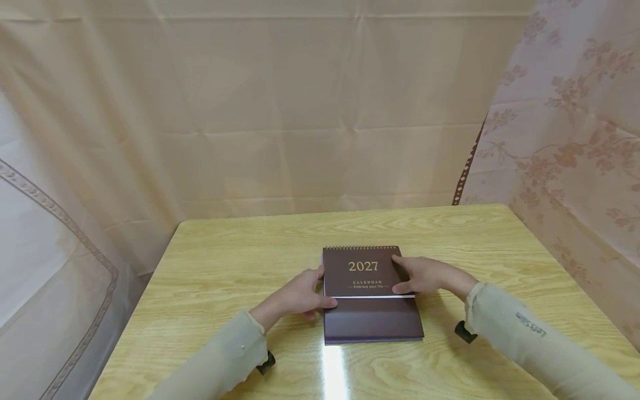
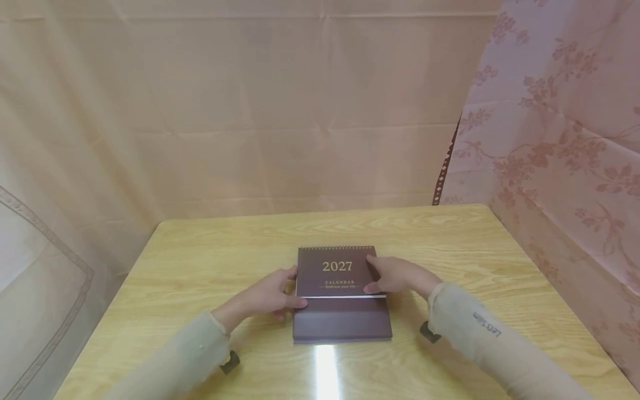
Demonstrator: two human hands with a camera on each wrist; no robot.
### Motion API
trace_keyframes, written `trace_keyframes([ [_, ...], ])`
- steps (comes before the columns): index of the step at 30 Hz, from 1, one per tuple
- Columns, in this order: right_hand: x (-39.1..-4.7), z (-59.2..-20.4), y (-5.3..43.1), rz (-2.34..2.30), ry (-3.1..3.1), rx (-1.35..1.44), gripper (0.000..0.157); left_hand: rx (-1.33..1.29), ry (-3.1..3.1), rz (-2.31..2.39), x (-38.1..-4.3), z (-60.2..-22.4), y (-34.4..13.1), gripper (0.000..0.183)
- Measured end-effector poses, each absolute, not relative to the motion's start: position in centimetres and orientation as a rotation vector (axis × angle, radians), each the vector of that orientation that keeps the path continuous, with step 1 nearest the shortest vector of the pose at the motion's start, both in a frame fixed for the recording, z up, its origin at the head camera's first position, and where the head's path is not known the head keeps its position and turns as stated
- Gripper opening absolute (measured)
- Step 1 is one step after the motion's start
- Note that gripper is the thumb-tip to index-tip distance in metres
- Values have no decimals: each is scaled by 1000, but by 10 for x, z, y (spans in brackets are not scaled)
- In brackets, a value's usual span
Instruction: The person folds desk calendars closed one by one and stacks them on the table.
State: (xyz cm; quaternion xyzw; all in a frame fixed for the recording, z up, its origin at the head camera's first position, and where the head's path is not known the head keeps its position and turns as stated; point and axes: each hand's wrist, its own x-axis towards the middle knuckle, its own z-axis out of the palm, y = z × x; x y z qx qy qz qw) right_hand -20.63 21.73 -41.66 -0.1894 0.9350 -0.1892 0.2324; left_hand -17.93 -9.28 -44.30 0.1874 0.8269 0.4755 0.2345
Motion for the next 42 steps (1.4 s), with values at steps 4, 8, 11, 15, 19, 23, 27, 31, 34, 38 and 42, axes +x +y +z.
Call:
trace_keyframes([
  [4,-207,-417,217,-500,2573,-519,89,522,2280,1284,-180,-442,-92,71],
  [8,-208,-417,216,-490,2575,-496,88,513,2295,1264,-179,-442,-92,76],
  [11,-208,-417,214,-475,2574,-486,90,489,2307,1236,-179,-441,-93,88],
  [15,-207,-417,214,-467,2569,-474,91,469,2316,1201,-180,-441,-94,100],
  [19,-207,-418,215,-460,2586,-487,91,488,2317,1197,-180,-442,-94,102],
  [23,-207,-421,214,-413,2624,-529,91,518,2327,1196,-180,-443,-94,102],
  [27,-206,-421,213,-368,2649,-557,91,529,2362,1175,-180,-447,-92,101],
  [31,-205,-420,212,-349,2657,-561,95,523,2387,1158,-181,-449,-90,101],
  [34,-204,-421,212,-334,2665,-565,98,525,2393,1158,-180,-449,-90,100],
  [38,-204,-421,212,-307,2676,-566,98,562,2402,1155,-180,-448,-90,99],
  [42,-202,-414,211,-219,2715,-561,97,665,2510,1019,-178,-444,-88,98],
])
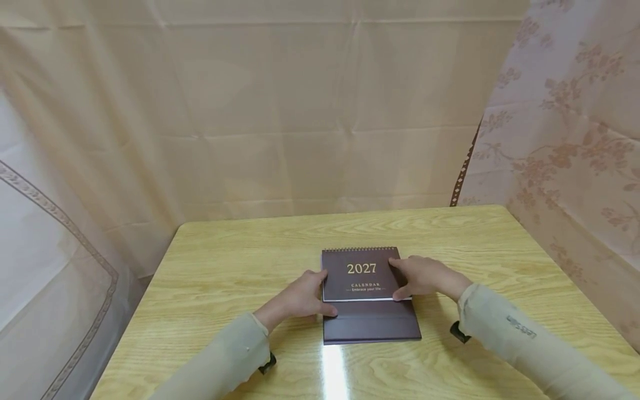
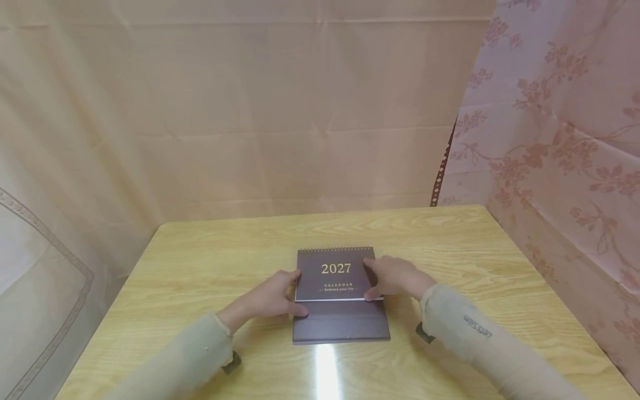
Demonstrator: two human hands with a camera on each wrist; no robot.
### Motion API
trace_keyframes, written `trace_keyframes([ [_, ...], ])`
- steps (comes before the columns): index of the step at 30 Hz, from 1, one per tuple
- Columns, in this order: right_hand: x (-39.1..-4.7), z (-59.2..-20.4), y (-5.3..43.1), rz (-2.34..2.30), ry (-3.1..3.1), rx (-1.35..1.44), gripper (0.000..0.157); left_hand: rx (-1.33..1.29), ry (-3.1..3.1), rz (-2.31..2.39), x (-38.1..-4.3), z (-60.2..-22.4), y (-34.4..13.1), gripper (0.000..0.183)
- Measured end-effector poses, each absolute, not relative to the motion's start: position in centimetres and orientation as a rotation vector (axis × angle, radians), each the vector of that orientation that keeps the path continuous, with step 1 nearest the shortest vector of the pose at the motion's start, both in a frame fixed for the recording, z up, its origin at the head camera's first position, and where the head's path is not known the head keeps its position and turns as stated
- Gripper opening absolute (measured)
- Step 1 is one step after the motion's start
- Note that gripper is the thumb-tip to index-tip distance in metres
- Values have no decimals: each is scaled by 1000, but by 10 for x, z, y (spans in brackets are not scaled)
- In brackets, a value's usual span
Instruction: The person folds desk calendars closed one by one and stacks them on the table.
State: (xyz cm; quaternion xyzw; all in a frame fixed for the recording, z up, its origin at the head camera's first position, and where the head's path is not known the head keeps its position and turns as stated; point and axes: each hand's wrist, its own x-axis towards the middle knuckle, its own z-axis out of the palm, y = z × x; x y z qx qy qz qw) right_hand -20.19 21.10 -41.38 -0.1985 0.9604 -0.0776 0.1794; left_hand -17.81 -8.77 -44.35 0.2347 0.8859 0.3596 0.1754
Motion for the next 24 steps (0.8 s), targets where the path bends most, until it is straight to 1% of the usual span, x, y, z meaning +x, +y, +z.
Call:
trace_keyframes([
  [6,-196,-407,213,-197,2723,-669,95,663,2696,747,-175,-439,-85,105],
  [13,-191,-411,217,-262,2562,-728,110,798,2743,577,-175,-433,-84,103],
  [15,-191,-412,217,-248,2558,-731,112,815,2747,544,-175,-433,-83,102],
  [24,-193,-418,215,-197,2631,-744,101,793,2782,461,-177,-438,-81,98],
])
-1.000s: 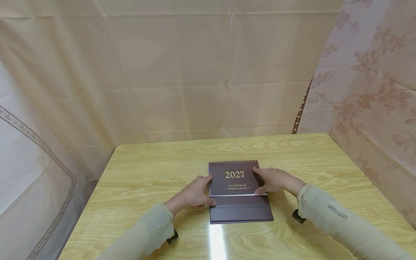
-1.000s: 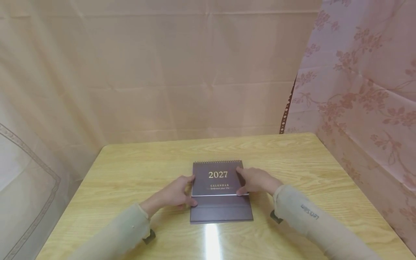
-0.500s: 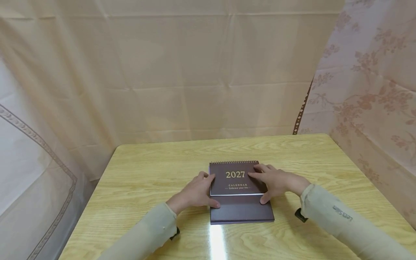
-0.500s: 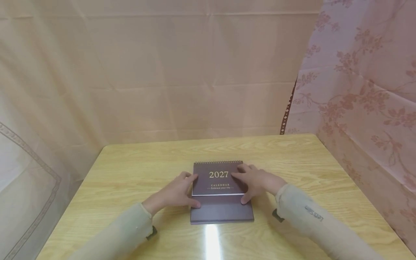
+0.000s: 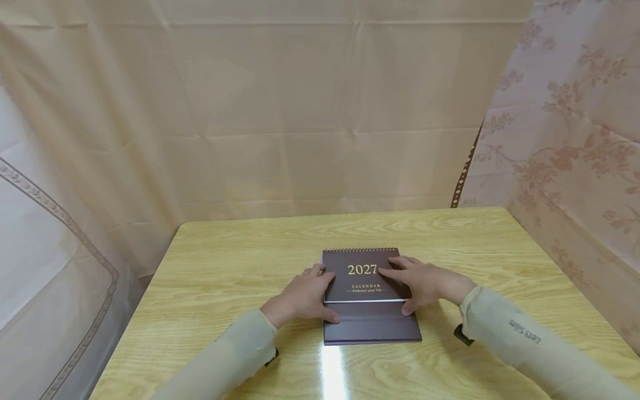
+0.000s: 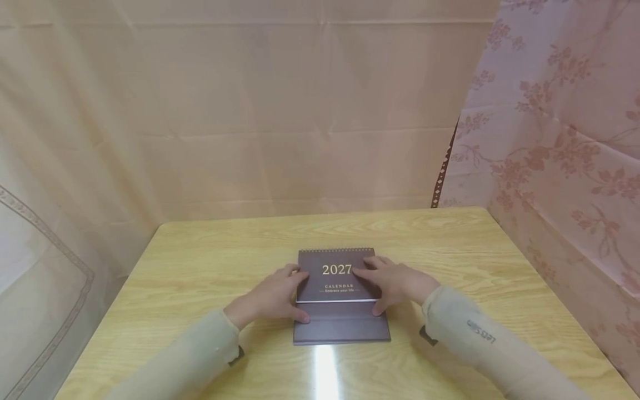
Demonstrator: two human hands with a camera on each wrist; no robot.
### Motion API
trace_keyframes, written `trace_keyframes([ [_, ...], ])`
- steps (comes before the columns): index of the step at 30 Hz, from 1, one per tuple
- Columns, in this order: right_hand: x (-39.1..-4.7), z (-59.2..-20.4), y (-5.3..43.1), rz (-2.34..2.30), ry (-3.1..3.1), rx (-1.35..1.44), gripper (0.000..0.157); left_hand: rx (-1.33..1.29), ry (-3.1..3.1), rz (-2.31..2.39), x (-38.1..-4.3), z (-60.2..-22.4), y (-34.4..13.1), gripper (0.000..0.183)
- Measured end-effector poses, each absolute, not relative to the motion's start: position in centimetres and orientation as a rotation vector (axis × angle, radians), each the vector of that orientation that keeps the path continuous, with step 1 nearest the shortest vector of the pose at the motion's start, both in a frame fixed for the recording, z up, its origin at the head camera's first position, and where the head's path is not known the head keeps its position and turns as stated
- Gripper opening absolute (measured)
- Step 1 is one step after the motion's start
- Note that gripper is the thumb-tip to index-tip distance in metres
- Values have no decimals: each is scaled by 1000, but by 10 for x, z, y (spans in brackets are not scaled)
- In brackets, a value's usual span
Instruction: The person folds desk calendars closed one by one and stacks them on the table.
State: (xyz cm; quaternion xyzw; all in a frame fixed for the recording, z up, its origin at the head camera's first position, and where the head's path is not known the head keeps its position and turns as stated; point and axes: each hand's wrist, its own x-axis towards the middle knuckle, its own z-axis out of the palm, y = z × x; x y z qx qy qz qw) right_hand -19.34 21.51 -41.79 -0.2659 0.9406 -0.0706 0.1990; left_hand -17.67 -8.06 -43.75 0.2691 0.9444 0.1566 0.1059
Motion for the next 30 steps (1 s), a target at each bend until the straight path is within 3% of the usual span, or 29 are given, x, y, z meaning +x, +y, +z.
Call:
trace_keyframes([
  [11,-188,-423,206,-286,2607,-690,111,769,2823,360,-176,-440,-75,96],
  [30,-190,-427,206,-291,2627,-656,114,718,2838,329,-176,-438,-70,96],
])
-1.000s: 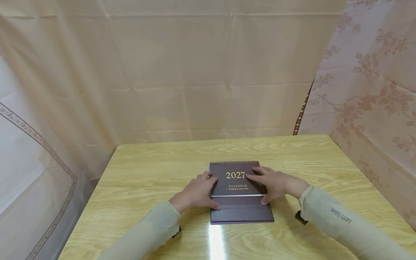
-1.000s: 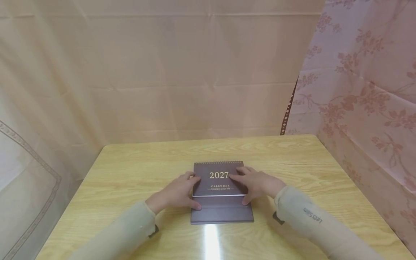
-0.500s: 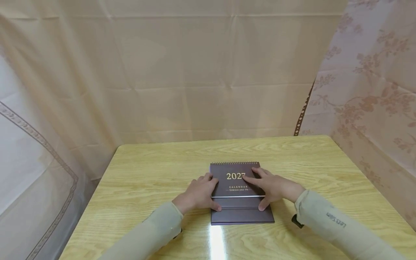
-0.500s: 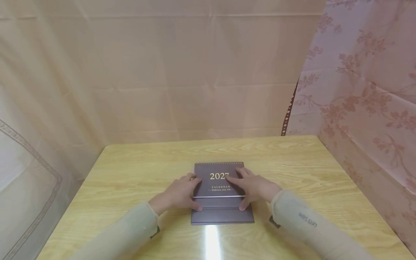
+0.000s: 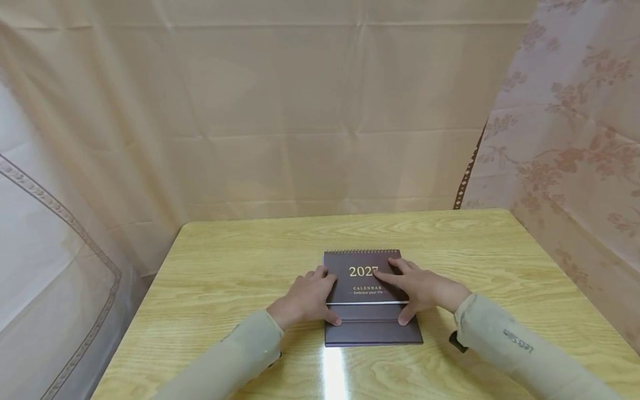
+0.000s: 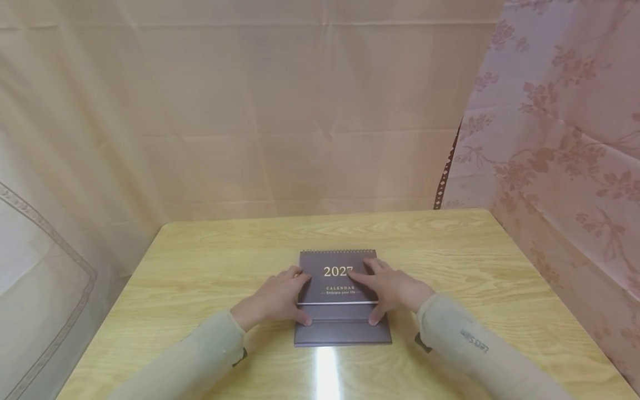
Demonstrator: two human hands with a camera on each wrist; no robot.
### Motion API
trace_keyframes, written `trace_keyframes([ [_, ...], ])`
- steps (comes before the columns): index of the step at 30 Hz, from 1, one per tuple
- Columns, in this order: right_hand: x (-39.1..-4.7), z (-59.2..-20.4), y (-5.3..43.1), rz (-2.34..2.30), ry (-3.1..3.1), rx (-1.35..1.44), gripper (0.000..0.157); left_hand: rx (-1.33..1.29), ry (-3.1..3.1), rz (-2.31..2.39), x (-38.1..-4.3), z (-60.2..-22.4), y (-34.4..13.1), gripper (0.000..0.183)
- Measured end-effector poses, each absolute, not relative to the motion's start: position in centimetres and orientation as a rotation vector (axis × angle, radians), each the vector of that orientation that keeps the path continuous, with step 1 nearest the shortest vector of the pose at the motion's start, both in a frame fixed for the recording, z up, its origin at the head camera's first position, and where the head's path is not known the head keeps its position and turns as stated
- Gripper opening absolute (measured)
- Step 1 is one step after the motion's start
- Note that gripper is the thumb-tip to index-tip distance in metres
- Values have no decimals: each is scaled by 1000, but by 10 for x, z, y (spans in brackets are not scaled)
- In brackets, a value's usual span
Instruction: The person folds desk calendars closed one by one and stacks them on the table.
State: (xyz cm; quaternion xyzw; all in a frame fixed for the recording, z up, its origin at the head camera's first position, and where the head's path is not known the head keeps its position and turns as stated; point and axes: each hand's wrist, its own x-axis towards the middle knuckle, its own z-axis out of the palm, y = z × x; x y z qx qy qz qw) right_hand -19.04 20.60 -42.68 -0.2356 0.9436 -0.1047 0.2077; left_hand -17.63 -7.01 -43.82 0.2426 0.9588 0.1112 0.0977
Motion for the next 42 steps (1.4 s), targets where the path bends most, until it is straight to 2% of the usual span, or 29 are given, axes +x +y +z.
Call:
trace_keyframes([
  [22,-191,-422,207,-308,2620,-700,113,694,2832,286,-180,-433,-64,94],
  [32,-191,-412,216,-294,2564,-749,99,860,2847,-34,-177,-427,-69,80],
  [39,-197,-398,230,-347,2589,-749,99,933,2957,25,-183,-427,-84,89],
  [42,-200,-391,244,-385,2632,-776,97,991,3057,13,-187,-426,-94,85],
])
